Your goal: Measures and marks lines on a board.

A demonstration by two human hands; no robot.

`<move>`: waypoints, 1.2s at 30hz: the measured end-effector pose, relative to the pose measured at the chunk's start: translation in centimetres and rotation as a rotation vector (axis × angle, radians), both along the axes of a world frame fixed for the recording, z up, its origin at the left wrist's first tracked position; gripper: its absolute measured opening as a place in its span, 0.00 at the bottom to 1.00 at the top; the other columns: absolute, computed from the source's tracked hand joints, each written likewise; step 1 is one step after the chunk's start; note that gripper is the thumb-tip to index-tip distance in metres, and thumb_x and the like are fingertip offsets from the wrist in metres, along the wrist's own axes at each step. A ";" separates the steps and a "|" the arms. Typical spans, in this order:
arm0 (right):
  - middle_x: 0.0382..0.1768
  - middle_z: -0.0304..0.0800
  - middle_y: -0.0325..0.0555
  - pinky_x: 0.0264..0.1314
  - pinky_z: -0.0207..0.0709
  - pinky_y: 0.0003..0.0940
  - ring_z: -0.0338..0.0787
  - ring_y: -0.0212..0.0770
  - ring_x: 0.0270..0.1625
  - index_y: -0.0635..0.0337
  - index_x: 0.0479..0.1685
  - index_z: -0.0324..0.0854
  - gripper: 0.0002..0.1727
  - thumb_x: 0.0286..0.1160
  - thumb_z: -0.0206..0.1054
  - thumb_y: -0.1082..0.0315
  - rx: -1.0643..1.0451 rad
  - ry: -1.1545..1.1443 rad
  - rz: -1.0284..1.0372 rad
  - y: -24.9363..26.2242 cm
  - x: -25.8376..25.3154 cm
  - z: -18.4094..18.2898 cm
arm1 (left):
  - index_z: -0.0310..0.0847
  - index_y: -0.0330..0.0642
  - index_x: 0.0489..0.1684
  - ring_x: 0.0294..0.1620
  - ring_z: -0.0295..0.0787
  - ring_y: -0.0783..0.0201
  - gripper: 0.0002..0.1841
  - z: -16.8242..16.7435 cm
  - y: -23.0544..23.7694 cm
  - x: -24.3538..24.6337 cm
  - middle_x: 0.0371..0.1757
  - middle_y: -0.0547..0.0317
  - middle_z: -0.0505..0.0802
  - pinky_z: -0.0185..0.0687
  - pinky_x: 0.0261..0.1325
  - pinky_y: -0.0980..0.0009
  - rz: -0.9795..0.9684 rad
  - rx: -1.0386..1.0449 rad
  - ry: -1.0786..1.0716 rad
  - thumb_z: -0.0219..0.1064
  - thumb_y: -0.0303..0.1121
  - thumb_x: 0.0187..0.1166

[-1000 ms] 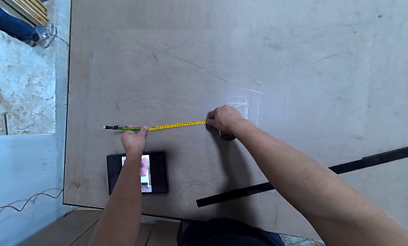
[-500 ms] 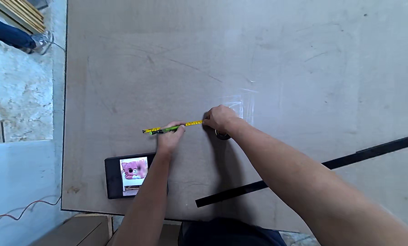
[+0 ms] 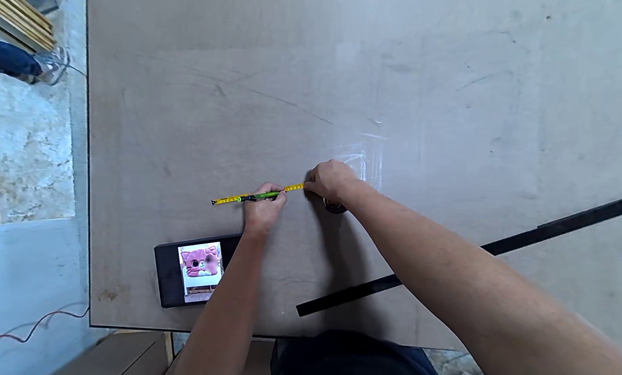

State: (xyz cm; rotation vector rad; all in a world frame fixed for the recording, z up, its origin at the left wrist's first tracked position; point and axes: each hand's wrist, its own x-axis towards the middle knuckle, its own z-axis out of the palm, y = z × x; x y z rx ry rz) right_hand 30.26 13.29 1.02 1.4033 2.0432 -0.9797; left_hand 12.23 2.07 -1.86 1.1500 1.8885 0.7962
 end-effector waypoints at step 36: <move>0.40 0.94 0.50 0.49 0.82 0.64 0.93 0.56 0.50 0.47 0.41 0.92 0.23 0.83 0.61 0.40 0.038 0.080 0.019 -0.2 0.6 -0.3 | 0.89 0.36 0.43 0.36 0.96 0.60 0.06 1.6 -1.9 -2.9 0.36 0.52 0.96 0.94 0.47 0.60 0.214 -0.006 -0.223 0.71 0.30 0.81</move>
